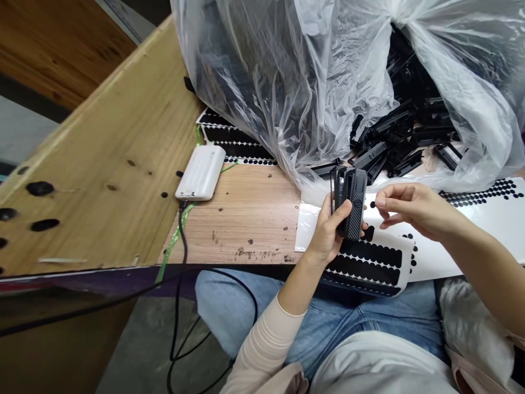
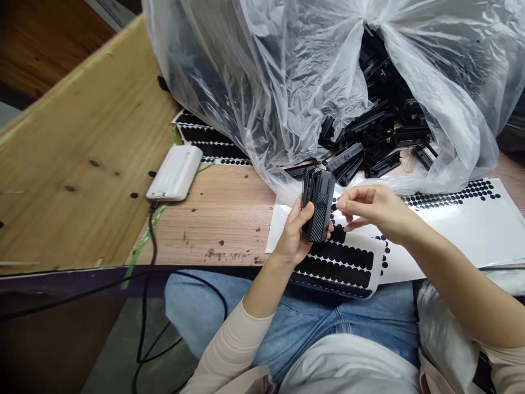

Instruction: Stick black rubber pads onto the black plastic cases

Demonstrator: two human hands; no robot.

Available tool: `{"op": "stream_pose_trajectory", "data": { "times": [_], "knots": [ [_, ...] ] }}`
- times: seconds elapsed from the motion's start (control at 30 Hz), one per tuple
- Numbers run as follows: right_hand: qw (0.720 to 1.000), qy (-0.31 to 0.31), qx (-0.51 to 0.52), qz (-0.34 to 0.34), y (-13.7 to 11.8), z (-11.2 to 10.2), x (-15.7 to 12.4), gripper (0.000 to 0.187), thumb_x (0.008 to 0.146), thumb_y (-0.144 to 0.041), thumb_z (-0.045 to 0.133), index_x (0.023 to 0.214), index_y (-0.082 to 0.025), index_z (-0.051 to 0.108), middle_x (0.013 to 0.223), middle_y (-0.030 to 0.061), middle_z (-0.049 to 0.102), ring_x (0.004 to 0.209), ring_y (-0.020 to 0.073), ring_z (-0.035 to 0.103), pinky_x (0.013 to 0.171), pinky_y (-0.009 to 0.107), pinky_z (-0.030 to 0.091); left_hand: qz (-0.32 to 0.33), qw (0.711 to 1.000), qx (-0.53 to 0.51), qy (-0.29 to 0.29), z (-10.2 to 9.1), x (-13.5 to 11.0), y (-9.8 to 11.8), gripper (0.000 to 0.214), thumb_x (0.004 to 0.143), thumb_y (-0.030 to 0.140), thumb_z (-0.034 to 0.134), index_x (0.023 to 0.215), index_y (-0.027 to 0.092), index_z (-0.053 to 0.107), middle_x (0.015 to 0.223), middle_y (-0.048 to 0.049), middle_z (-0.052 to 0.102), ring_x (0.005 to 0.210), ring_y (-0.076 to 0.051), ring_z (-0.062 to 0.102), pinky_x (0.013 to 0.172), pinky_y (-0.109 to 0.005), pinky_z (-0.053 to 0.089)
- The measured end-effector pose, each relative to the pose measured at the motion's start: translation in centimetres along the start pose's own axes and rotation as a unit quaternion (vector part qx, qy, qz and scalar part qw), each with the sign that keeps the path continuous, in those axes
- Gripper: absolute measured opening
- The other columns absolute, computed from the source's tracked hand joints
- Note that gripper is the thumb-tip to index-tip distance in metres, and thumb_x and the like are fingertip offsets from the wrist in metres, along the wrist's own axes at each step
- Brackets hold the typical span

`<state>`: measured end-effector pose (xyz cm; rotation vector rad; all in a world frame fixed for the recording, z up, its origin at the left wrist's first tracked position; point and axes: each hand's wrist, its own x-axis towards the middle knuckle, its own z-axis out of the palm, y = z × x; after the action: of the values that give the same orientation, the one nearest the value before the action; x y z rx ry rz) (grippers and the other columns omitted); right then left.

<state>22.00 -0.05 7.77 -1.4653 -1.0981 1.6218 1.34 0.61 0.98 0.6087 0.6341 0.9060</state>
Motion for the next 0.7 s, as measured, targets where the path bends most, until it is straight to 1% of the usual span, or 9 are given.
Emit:
{"op": "stream_pose_trajectory", "data": {
  "times": [0.1, 0.23, 0.37, 0.57, 0.7],
  "knots": [
    [1.000, 0.005, 0.014, -0.021, -0.3, 1.6, -0.1, 0.044, 0.068, -0.058, 0.102, 0.081, -0.021, 0.081, 0.076, 0.0001, 0.070, 0.072, 0.0133, 0.066, 0.068, 0.027, 0.065, 0.002, 1.000, 0.007, 0.004, 0.1, -0.1, 0.0, 0.066, 0.084, 0.061, 0.089, 0.122, 0.022, 0.052, 0.099, -0.0027, 0.075, 0.070, -0.019, 0.077, 0.059, -0.027, 0.061],
    [0.999, 0.018, -0.001, -0.049, -0.2, 2.3, 0.2, 0.042, 0.072, -0.057, 0.100, 0.080, -0.020, 0.082, 0.078, 0.0014, 0.072, 0.073, 0.0138, 0.068, 0.062, 0.023, 0.061, -0.001, 1.000, 0.017, -0.002, 0.1, -0.2, 0.0, 0.069, 0.083, 0.063, 0.090, 0.123, 0.023, 0.050, 0.096, -0.0021, 0.075, 0.070, -0.020, 0.077, 0.056, -0.027, 0.060],
    [0.998, 0.021, -0.004, -0.051, -0.2, 2.3, 0.2, 0.041, 0.072, -0.056, 0.101, 0.080, -0.020, 0.082, 0.079, 0.0010, 0.074, 0.071, 0.0135, 0.070, 0.063, 0.024, 0.062, 0.003, 1.000, 0.019, 0.000, 0.2, -0.2, 0.0, 0.070, 0.083, 0.063, 0.089, 0.124, 0.023, 0.050, 0.093, -0.0011, 0.074, 0.069, -0.021, 0.077, 0.057, -0.027, 0.061],
    [0.999, 0.016, -0.006, -0.051, -0.4, 2.5, 0.2, 0.038, 0.070, -0.051, 0.102, 0.080, -0.021, 0.081, 0.078, 0.0004, 0.075, 0.069, 0.0153, 0.072, 0.065, 0.027, 0.064, 0.006, 1.000, 0.011, 0.008, 0.4, -0.3, 0.1, 0.072, 0.081, 0.061, 0.092, 0.126, 0.024, 0.049, 0.098, -0.0018, 0.075, 0.072, -0.021, 0.078, 0.060, -0.029, 0.063],
    [0.997, 0.029, -0.039, -0.064, -0.6, 2.8, 0.3, 0.044, 0.067, -0.057, 0.102, 0.080, -0.021, 0.081, 0.078, 0.0015, 0.076, 0.068, 0.0167, 0.072, 0.065, 0.030, 0.065, 0.004, 1.000, 0.005, 0.014, 0.4, -0.3, 0.1, 0.073, 0.080, 0.060, 0.093, 0.126, 0.024, 0.049, 0.095, 0.0001, 0.074, 0.073, -0.021, 0.079, 0.061, -0.030, 0.063]
  ]
}}
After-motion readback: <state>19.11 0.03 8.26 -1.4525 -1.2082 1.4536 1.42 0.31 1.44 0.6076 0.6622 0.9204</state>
